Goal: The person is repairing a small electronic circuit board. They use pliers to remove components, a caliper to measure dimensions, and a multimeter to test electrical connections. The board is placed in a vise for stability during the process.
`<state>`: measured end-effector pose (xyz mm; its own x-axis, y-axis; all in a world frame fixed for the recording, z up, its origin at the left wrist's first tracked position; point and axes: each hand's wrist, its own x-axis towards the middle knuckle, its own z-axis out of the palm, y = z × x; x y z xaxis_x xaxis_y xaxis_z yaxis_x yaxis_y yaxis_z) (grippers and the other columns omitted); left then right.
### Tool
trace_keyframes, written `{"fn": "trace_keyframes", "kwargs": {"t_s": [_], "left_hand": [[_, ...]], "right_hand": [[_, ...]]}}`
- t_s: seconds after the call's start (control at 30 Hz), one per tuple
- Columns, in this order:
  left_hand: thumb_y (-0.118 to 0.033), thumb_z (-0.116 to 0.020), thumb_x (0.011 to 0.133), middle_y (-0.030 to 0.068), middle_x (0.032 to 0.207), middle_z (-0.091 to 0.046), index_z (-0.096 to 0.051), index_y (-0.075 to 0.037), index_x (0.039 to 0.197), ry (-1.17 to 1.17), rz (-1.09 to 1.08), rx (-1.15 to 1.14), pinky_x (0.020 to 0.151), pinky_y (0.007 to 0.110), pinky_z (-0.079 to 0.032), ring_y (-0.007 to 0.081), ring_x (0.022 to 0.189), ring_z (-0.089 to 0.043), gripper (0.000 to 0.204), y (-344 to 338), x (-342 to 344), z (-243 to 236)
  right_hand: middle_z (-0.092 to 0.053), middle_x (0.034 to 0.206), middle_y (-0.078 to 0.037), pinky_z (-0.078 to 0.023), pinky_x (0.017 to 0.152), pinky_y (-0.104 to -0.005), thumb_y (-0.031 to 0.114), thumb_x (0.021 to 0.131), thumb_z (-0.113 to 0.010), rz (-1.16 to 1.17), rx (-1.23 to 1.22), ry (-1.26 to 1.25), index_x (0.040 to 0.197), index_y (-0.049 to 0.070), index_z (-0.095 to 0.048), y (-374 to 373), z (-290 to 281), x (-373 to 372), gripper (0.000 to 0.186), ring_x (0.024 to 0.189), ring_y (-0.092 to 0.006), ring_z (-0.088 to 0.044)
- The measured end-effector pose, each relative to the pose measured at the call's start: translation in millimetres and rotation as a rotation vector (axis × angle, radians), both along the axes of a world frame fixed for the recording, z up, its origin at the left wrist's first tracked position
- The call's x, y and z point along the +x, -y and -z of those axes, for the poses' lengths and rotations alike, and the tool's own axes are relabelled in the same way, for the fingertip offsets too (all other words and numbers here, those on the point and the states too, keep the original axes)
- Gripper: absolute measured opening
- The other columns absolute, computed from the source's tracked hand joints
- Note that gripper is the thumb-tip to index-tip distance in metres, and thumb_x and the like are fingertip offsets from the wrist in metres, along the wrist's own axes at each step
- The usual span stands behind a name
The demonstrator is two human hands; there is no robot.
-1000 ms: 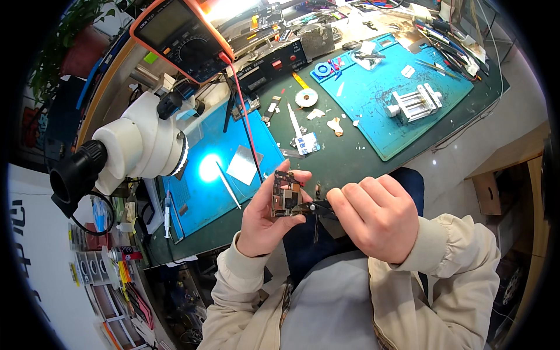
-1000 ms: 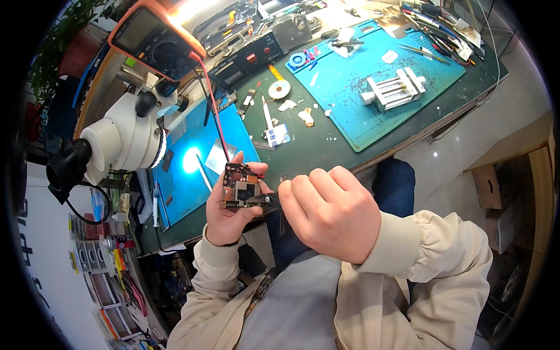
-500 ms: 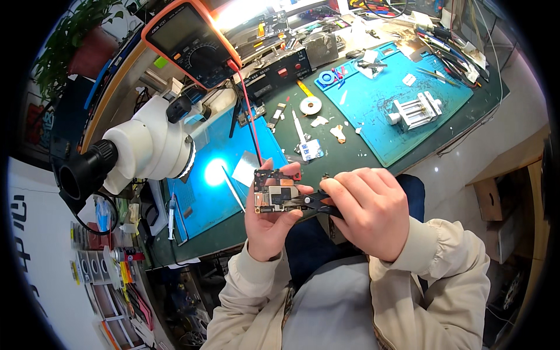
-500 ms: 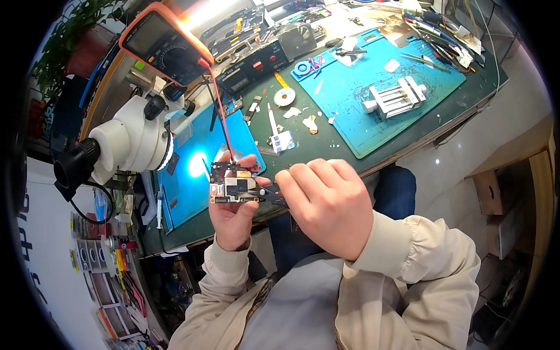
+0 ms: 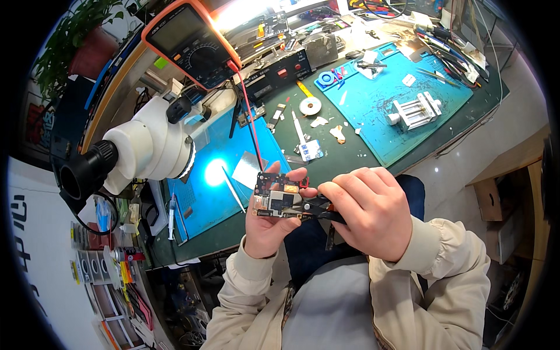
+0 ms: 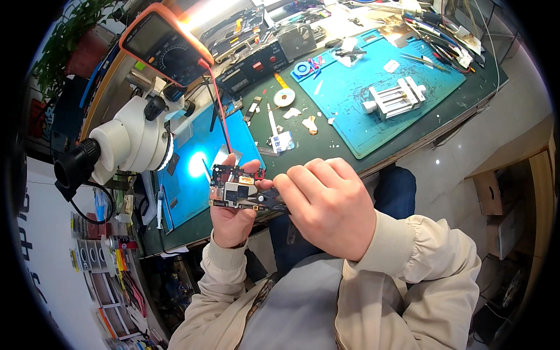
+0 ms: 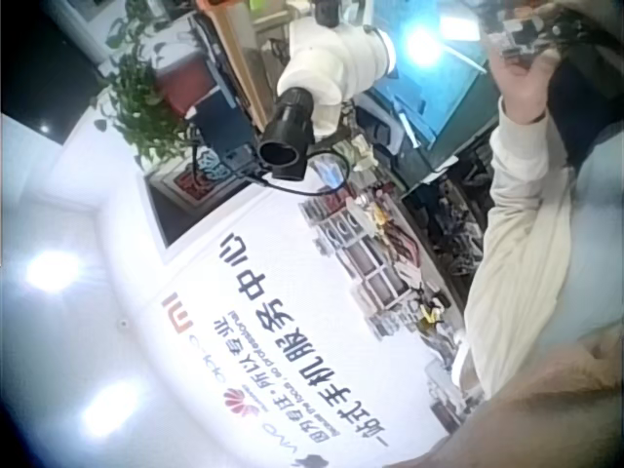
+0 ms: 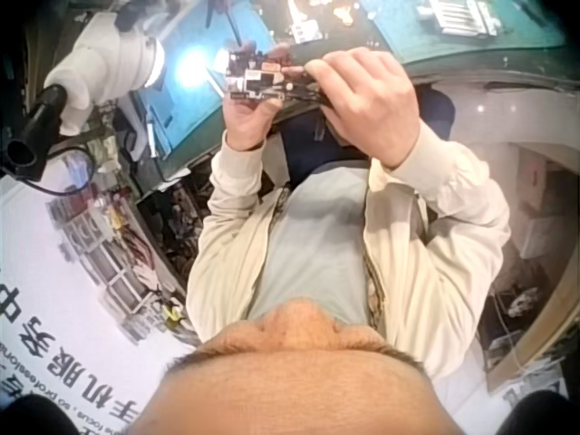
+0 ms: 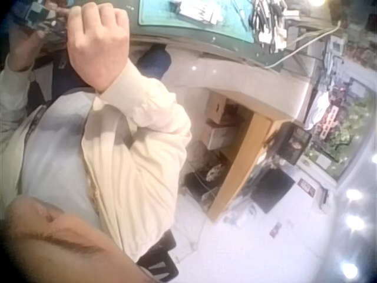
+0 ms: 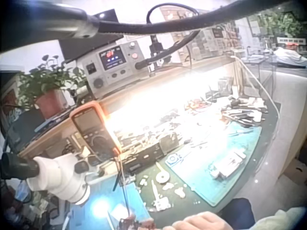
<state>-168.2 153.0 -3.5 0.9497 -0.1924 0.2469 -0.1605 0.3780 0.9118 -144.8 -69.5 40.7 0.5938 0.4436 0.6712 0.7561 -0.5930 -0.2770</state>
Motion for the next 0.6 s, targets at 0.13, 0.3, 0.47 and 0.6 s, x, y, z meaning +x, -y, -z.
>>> {"fn": "trace_keyframes", "kwargs": {"t_s": [0.13,0.3,0.47,0.6], "left_hand": [[-0.016,-0.083,0.09,0.0271,0.152,-0.047,-0.019,-0.005,0.162,-0.017,0.002,0.023,0.103,0.039,-0.054,0.0279,0.125,-0.065,0.097,-2.0,0.2,1.8],[-0.017,-0.085,0.088,0.027,0.15,-0.048,-0.021,-0.004,0.162,-0.028,0.009,0.022,0.101,0.037,-0.055,0.0243,0.119,-0.066,0.098,-3.8,2.2,4.4],[-0.017,-0.085,0.088,0.0255,0.148,-0.05,-0.022,-0.004,0.161,-0.028,0.012,0.01,0.099,0.036,-0.055,0.0225,0.117,-0.066,0.098,-2.6,3.7,5.6],[-0.015,-0.085,0.087,0.0225,0.143,-0.053,-0.024,-0.003,0.16,-0.024,-0.005,-0.019,0.099,0.035,-0.055,0.0217,0.116,-0.065,0.096,1.1,4.1,3.6]], "right_hand": [[-0.056,0.084,-0.002,-0.046,0.069,-0.0329,0.006,0.075,-0.069,-0.02,-0.001,-0.005,0.099,0.006,-0.065,0.2,1.4,0.3,0.024,0.078,-0.0184,-0.06],[-0.053,0.081,-0.002,-0.044,0.065,-0.0332,0.006,0.074,-0.069,-0.042,-0.026,-0.041,0.098,0.006,-0.064,2.3,4.6,-0.9,0.024,0.073,-0.0183,-0.056],[-0.052,0.081,-0.002,-0.044,0.061,-0.0331,0.007,0.074,-0.068,-0.065,0.005,-0.053,0.097,0.005,-0.064,0.8,8.8,-1.2,0.023,0.07,-0.0186,-0.054],[-0.05,0.081,-0.003,-0.043,0.058,-0.0319,0.007,0.075,-0.068,-0.062,-0.015,-0.007,0.096,0.004,-0.063,1.9,14.0,-0.6,0.022,0.07,-0.0175,-0.052]]}}
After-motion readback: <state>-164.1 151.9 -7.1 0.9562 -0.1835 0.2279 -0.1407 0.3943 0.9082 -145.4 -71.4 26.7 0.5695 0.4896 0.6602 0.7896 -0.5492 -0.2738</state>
